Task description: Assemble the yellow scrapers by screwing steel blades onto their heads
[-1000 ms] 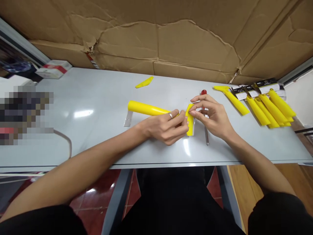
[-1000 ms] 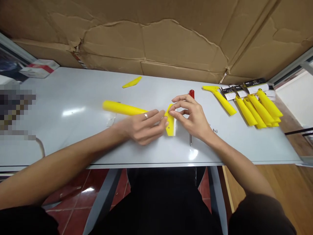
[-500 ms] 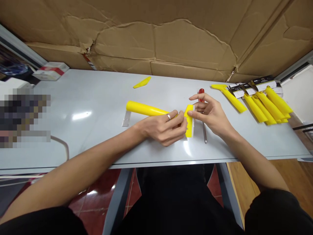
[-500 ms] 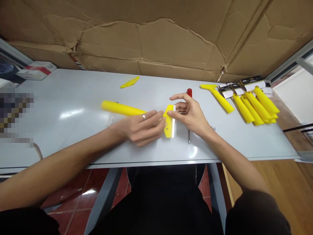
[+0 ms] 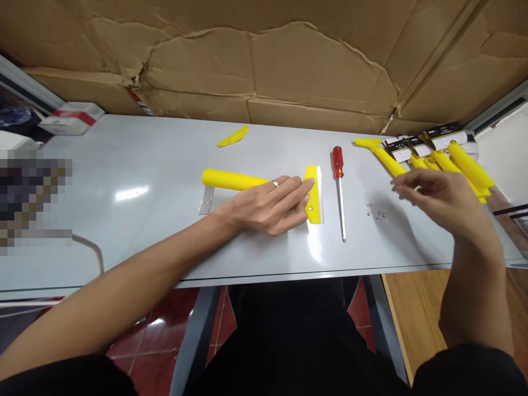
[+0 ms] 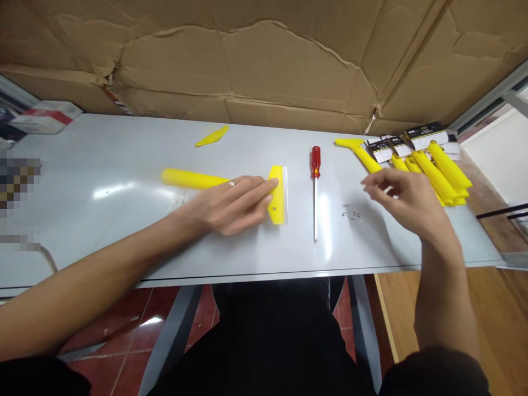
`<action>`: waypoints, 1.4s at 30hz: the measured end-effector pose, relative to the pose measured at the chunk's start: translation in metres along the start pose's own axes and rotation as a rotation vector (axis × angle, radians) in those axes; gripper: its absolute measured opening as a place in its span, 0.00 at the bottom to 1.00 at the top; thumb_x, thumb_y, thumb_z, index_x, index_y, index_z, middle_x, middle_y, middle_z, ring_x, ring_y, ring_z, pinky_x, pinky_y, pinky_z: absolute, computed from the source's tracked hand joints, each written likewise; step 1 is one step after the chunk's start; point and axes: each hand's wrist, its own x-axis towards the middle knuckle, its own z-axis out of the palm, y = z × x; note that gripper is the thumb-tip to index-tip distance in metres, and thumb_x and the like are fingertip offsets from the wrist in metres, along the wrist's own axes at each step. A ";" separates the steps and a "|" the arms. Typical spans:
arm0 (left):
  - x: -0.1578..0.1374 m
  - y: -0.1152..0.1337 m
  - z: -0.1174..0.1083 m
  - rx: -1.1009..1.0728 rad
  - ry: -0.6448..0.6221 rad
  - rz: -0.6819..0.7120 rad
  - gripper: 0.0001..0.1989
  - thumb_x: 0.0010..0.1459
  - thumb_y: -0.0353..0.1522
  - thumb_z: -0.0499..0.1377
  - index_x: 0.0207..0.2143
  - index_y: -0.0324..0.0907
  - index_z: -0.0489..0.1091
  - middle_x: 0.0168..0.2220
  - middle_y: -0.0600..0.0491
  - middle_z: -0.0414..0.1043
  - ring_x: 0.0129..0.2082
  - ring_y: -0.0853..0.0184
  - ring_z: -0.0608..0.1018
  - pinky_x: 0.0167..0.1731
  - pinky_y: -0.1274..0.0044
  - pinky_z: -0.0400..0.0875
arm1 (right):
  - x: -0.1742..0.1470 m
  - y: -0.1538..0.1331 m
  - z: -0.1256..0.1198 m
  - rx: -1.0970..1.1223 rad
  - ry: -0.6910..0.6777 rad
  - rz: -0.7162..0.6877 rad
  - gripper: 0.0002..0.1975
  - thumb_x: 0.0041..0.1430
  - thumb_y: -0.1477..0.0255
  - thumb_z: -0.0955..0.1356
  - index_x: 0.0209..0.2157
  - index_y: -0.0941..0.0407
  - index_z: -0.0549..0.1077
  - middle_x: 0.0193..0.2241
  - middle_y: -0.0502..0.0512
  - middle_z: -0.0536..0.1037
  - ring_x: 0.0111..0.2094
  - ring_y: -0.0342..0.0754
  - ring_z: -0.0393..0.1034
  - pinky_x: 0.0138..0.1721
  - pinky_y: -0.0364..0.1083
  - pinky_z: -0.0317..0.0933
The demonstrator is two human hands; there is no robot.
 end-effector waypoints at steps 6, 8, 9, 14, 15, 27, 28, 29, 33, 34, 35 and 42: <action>0.004 0.002 0.000 0.013 -0.068 0.014 0.14 0.69 0.23 0.63 0.30 0.43 0.68 0.42 0.44 0.86 0.35 0.66 0.82 0.30 0.75 0.79 | -0.029 0.043 0.011 -0.092 -0.176 0.035 0.22 0.62 0.48 0.75 0.44 0.52 0.87 0.44 0.58 0.84 0.40 0.43 0.76 0.41 0.44 0.71; 0.004 0.002 0.000 -0.003 -0.061 0.026 0.13 0.68 0.23 0.65 0.30 0.42 0.69 0.41 0.42 0.86 0.35 0.65 0.83 0.30 0.74 0.79 | -0.031 0.045 0.019 -0.079 -0.130 0.042 0.25 0.61 0.47 0.75 0.43 0.54 0.87 0.43 0.58 0.83 0.39 0.42 0.75 0.42 0.44 0.71; 0.004 0.002 0.000 -0.008 -0.054 0.030 0.13 0.67 0.23 0.66 0.30 0.41 0.69 0.42 0.41 0.86 0.35 0.64 0.83 0.30 0.74 0.80 | -0.031 0.046 0.022 -0.078 -0.118 0.048 0.26 0.61 0.45 0.74 0.42 0.54 0.87 0.43 0.57 0.83 0.38 0.41 0.74 0.41 0.44 0.70; 0.000 0.003 0.002 0.019 -0.042 0.039 0.12 0.68 0.23 0.65 0.31 0.42 0.70 0.42 0.45 0.85 0.37 0.65 0.84 0.31 0.74 0.82 | -0.027 0.046 0.024 -0.089 -0.101 0.062 0.27 0.61 0.44 0.74 0.40 0.56 0.85 0.41 0.56 0.84 0.33 0.39 0.71 0.38 0.43 0.68; 0.000 0.003 0.002 0.021 -0.041 0.039 0.12 0.68 0.23 0.65 0.31 0.42 0.70 0.42 0.45 0.85 0.37 0.65 0.84 0.32 0.74 0.83 | -0.027 0.042 0.024 -0.061 -0.060 0.063 0.27 0.60 0.45 0.75 0.40 0.56 0.85 0.41 0.56 0.84 0.34 0.39 0.73 0.39 0.43 0.69; 0.004 0.004 0.000 0.061 -0.055 0.015 0.12 0.69 0.24 0.64 0.30 0.42 0.72 0.41 0.46 0.85 0.35 0.65 0.84 0.32 0.74 0.81 | -0.028 -0.077 0.090 0.333 -0.075 -0.435 0.07 0.67 0.68 0.75 0.41 0.54 0.88 0.39 0.50 0.85 0.34 0.32 0.78 0.40 0.34 0.74; 0.004 0.004 0.000 0.065 -0.046 0.004 0.12 0.69 0.24 0.64 0.31 0.41 0.72 0.41 0.45 0.85 0.35 0.65 0.84 0.32 0.74 0.81 | -0.025 -0.079 0.093 0.316 -0.065 -0.461 0.06 0.66 0.69 0.75 0.41 0.54 0.88 0.39 0.50 0.84 0.36 0.32 0.79 0.41 0.34 0.73; 0.004 0.004 -0.001 0.067 -0.040 -0.006 0.11 0.69 0.24 0.64 0.31 0.41 0.72 0.41 0.45 0.85 0.36 0.65 0.84 0.32 0.73 0.81 | -0.023 -0.079 0.096 0.303 -0.049 -0.479 0.05 0.65 0.69 0.76 0.40 0.54 0.88 0.39 0.49 0.84 0.38 0.32 0.78 0.43 0.33 0.73; 0.005 0.004 -0.003 0.078 -0.068 0.004 0.09 0.69 0.25 0.64 0.33 0.41 0.73 0.43 0.44 0.86 0.37 0.64 0.84 0.32 0.73 0.80 | -0.013 -0.080 0.104 0.310 -0.014 -0.464 0.06 0.63 0.67 0.77 0.39 0.53 0.88 0.43 0.53 0.80 0.41 0.32 0.74 0.40 0.33 0.72; 0.005 0.004 -0.004 0.085 -0.079 0.012 0.09 0.70 0.26 0.64 0.33 0.41 0.74 0.43 0.45 0.86 0.36 0.64 0.84 0.33 0.73 0.80 | -0.012 -0.081 0.105 0.316 -0.018 -0.441 0.06 0.62 0.66 0.77 0.38 0.53 0.88 0.44 0.54 0.78 0.41 0.33 0.74 0.39 0.33 0.72; 0.006 0.003 -0.004 0.093 -0.083 0.019 0.10 0.71 0.27 0.63 0.33 0.41 0.74 0.43 0.46 0.86 0.36 0.64 0.85 0.34 0.73 0.80 | -0.010 -0.082 0.107 0.319 -0.029 -0.416 0.06 0.62 0.65 0.77 0.37 0.53 0.88 0.44 0.54 0.77 0.42 0.33 0.73 0.38 0.33 0.72; 0.003 0.004 -0.002 0.007 -0.095 -0.011 0.10 0.74 0.28 0.60 0.36 0.40 0.76 0.44 0.43 0.86 0.38 0.61 0.86 0.33 0.70 0.82 | -0.005 -0.091 0.112 0.345 -0.078 -0.191 0.20 0.55 0.55 0.80 0.30 0.59 0.83 0.44 0.58 0.72 0.44 0.37 0.70 0.33 0.35 0.70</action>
